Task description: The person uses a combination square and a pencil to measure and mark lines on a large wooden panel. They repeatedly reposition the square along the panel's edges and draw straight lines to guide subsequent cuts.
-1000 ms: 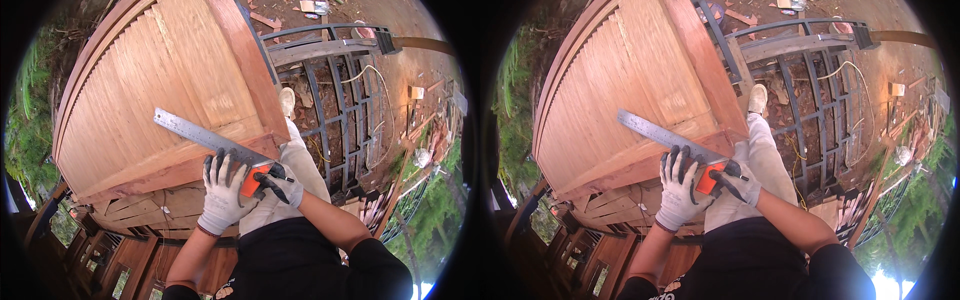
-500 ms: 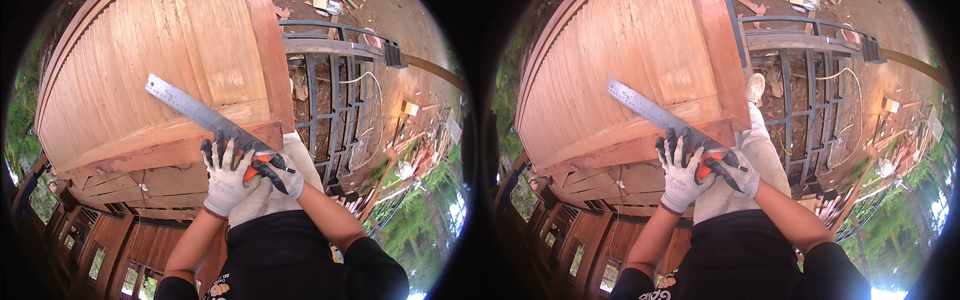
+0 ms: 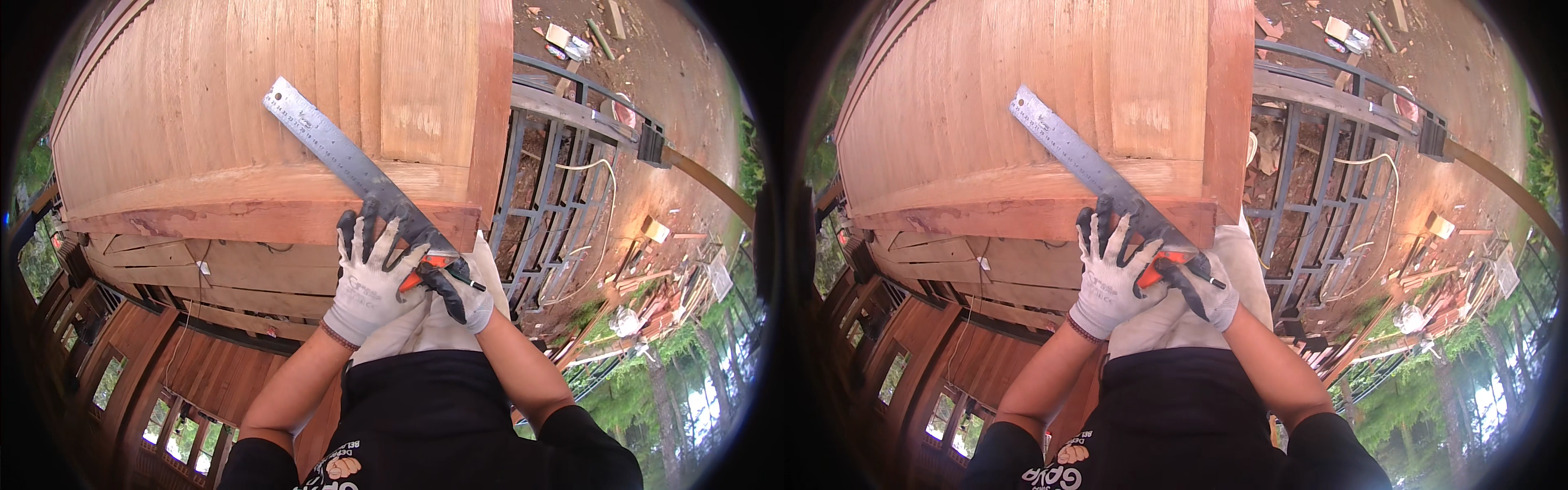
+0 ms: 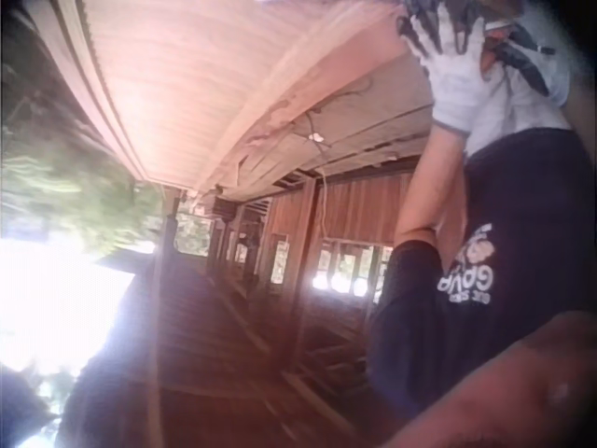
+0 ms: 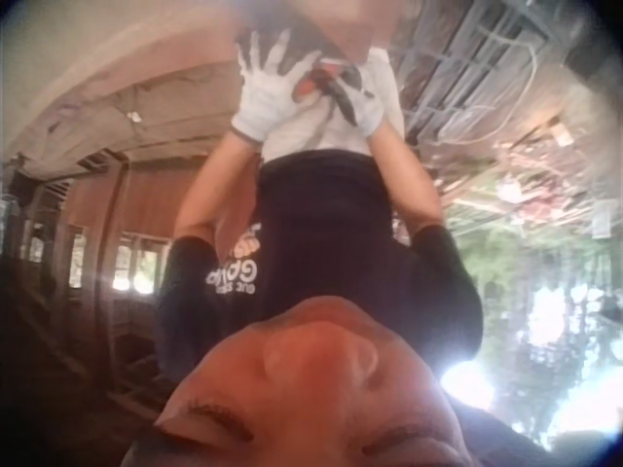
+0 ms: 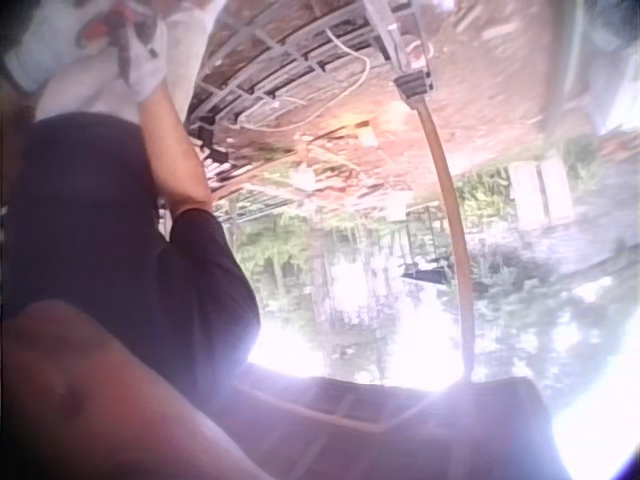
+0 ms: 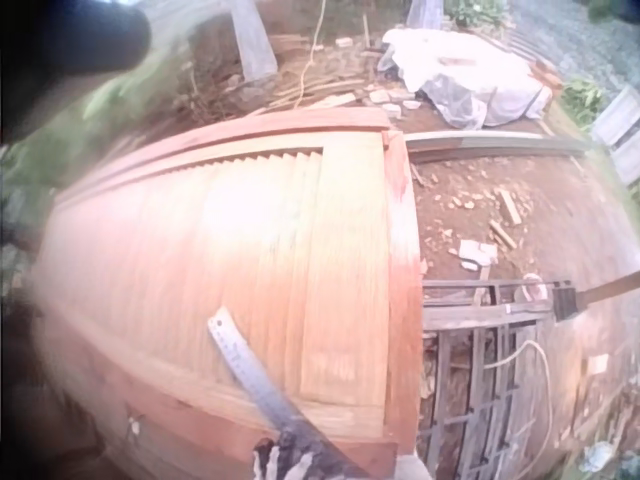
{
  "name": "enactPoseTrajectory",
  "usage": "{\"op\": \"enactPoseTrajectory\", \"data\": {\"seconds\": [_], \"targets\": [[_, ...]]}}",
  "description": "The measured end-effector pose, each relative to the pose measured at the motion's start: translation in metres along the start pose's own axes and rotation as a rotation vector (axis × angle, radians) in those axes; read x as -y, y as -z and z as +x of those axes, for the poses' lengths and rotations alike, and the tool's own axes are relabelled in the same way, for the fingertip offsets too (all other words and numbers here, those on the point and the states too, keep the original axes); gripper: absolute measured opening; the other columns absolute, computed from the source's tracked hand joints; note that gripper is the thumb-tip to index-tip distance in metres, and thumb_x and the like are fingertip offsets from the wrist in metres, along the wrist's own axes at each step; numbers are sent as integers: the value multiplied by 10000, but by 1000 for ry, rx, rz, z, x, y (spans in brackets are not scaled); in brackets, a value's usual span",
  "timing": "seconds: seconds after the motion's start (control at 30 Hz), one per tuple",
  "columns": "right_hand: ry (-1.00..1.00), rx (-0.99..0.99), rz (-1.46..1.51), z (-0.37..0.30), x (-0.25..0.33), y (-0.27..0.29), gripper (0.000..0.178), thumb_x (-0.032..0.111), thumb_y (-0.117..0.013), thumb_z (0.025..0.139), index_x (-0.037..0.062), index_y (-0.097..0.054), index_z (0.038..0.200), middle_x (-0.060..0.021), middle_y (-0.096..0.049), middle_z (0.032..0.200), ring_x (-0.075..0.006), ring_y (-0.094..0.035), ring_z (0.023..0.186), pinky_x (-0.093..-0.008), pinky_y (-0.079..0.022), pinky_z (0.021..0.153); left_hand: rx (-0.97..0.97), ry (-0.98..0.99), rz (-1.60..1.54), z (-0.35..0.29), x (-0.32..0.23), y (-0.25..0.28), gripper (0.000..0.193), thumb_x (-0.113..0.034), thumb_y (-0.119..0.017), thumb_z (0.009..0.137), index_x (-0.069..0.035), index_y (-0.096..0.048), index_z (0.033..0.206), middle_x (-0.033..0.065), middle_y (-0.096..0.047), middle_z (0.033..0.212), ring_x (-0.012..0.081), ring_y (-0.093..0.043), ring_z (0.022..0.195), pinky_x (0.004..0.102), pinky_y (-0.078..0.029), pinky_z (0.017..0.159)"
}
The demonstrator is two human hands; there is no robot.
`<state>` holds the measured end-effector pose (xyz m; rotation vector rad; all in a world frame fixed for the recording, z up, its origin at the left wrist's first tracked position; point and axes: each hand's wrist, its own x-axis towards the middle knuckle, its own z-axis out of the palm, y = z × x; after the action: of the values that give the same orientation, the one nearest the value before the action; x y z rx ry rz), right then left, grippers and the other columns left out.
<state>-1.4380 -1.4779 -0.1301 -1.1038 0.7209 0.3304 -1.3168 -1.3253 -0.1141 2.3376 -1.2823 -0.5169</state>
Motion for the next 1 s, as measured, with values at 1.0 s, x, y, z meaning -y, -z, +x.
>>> {"op": "enactPoseTrajectory", "data": {"seconds": [1.0], "targets": [[29, -67, 128, -32, -11, 47, 410, 303, -568, 1041, -56, -625, 1231, -159, -721, 1081, -226, -708, 973, -339, -549, 892, 14, 54, 40, 6, -10, 8, 574, -413, -853, 661, -255, -724, 1197, 128, -375, 1518, 515, -169, 1511, 760, -133, 1166]]}}
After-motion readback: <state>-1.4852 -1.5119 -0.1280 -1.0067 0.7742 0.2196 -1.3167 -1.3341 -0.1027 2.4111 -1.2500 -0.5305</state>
